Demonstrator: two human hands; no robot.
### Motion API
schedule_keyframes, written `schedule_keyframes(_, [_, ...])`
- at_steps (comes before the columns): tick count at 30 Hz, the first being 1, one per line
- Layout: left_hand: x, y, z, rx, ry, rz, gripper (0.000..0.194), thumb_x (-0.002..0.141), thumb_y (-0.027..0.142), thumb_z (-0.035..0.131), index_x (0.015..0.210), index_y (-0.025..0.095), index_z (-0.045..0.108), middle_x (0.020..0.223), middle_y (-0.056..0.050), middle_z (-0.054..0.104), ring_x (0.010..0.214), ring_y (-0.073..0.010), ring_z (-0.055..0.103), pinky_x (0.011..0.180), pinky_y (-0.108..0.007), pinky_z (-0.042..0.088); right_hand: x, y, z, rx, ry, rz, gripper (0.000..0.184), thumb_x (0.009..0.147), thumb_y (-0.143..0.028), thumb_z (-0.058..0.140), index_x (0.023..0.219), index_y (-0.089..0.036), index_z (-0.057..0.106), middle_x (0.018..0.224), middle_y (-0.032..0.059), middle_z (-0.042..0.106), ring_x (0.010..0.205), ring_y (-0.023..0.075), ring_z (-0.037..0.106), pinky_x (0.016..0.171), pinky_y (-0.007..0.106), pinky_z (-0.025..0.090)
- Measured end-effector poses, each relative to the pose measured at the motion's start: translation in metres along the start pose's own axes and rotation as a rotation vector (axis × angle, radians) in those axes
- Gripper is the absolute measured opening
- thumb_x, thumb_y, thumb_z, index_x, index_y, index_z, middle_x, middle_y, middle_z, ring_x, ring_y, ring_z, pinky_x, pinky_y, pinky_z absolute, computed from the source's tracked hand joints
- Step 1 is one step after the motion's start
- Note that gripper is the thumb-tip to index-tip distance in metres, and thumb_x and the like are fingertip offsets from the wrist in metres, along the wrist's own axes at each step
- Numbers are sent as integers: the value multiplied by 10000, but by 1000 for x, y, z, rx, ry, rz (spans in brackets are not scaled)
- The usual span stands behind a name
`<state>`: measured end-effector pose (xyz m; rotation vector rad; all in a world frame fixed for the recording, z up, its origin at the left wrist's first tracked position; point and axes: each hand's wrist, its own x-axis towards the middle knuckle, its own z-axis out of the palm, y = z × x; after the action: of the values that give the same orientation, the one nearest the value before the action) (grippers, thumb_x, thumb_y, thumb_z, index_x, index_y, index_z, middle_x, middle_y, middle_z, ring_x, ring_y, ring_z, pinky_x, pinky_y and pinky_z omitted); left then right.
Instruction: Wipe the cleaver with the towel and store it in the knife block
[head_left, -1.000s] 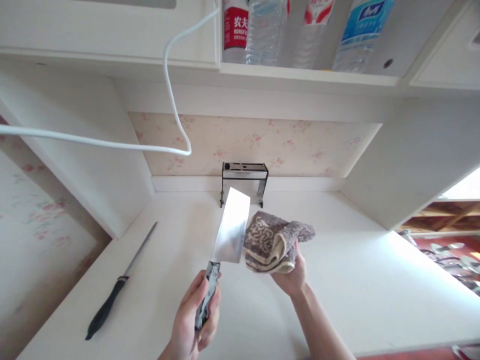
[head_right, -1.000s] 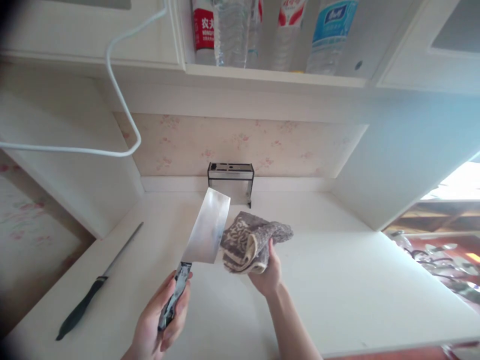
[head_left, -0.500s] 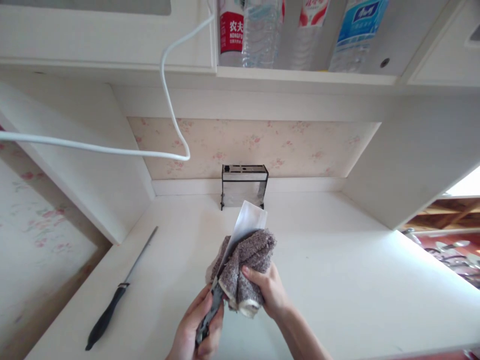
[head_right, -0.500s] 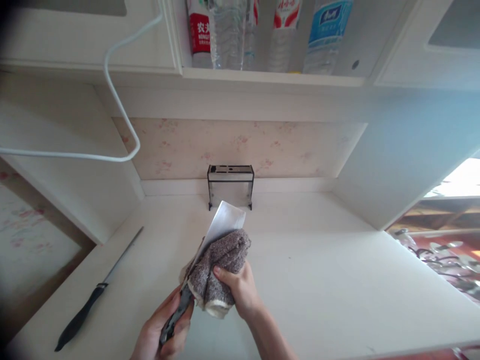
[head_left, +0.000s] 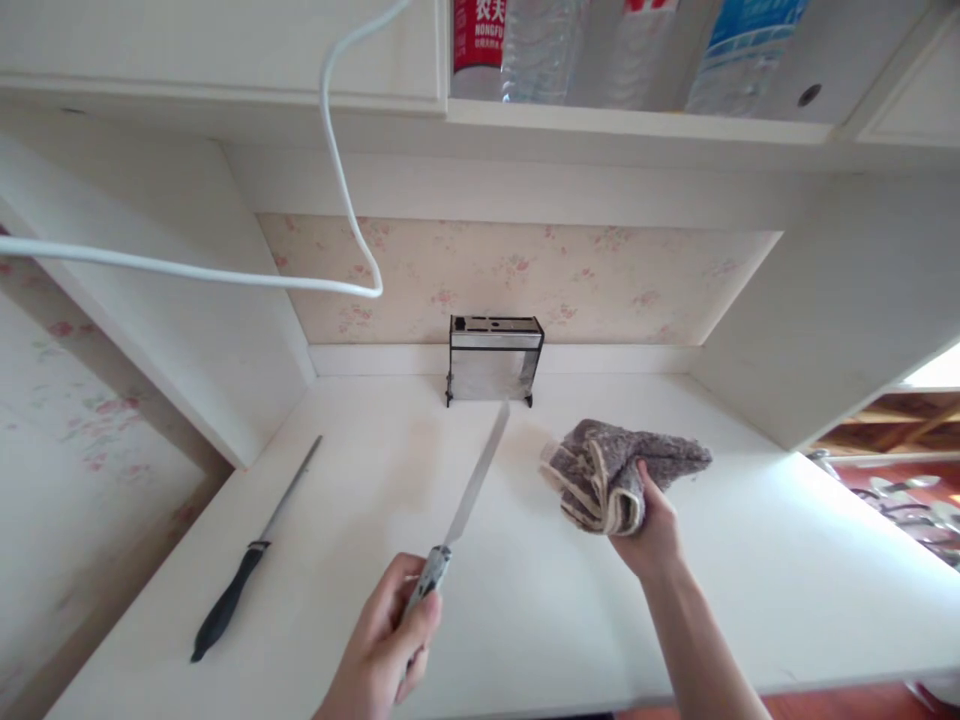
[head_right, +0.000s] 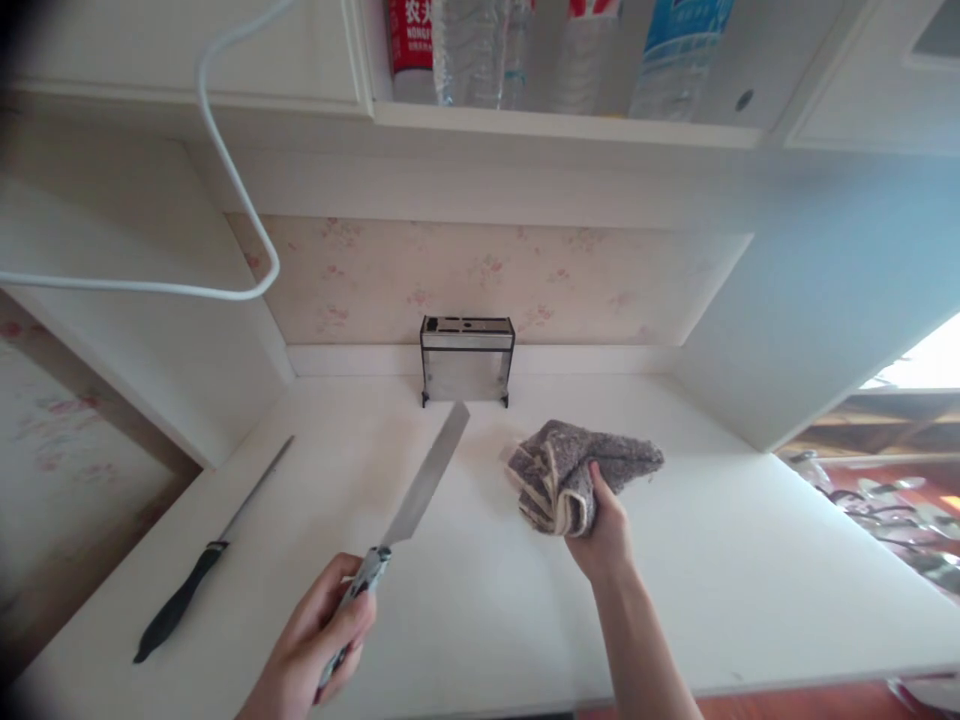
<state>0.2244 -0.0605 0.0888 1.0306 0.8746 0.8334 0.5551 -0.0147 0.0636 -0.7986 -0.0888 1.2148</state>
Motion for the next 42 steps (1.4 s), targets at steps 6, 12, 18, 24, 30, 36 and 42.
schedule_keyframes(6, [32, -20, 44, 662, 126, 273, 168, 913, 377, 514, 939, 211, 534, 620, 28, 531, 547, -127, 533, 520, -217, 391, -48, 55, -10, 0, -133, 210, 284, 747, -414, 738, 933, -201, 725, 937, 64, 758, 889, 239, 716, 833, 385, 571])
schedule_keyframes(12, [52, -57, 61, 1281, 130, 622, 371, 798, 72, 450, 1130, 220, 521, 958, -61, 710, 742, -206, 703, 593, -269, 513, -71, 89, 21, -135, -260, 137, 332, 694, -302, 811, 965, -138, 711, 956, 90, 746, 835, 223, 707, 762, 322, 575])
schedule_keyframes(18, [60, -73, 58, 1549, 90, 927, 232, 822, 51, 425, 975, 183, 539, 849, -72, 697, 587, -173, 657, 491, -263, 488, -58, 92, 37, -133, -26, 11, 415, 626, -205, 847, 1002, -130, 691, 913, 79, 755, 763, 244, 716, 697, 346, 598])
schedule_keyframes(24, [56, -79, 45, 1665, 58, 1028, 413, 807, 12, 383, 1203, 75, 481, 880, -105, 713, 593, -169, 670, 484, -274, 499, -22, 70, 37, -56, 157, 29, 451, 579, -188, 868, 980, -118, 675, 838, 80, 762, 678, 238, 725, 663, 353, 625])
schedule_keyframes(30, [53, -80, 50, 1680, 115, 1020, 420, 808, 9, 393, 1202, 110, 496, 942, -113, 729, 616, -163, 688, 490, -258, 498, 16, 29, 40, -9, 219, -66, 469, 574, -132, 847, 1006, -121, 665, 859, 78, 763, 700, 236, 732, 665, 332, 641])
schedule_keyframes(36, [58, -92, 68, 1569, 235, 871, 363, 842, 37, 415, 1179, 155, 483, 969, -102, 731, 773, -195, 730, 523, -258, 531, 41, 10, 37, 5, 248, -210, 473, 572, -143, 854, 1004, -148, 662, 915, 55, 761, 738, 221, 735, 674, 318, 643])
schedule_keyframes(42, [54, -98, 70, 1393, 261, 671, 212, 895, 125, 435, 1093, 200, 450, 935, -82, 735, 741, -209, 735, 556, -266, 532, 63, -20, 3, 181, 178, -282, 266, 743, -275, 726, 997, -225, 664, 900, -14, 760, 793, 176, 730, 795, 364, 607])
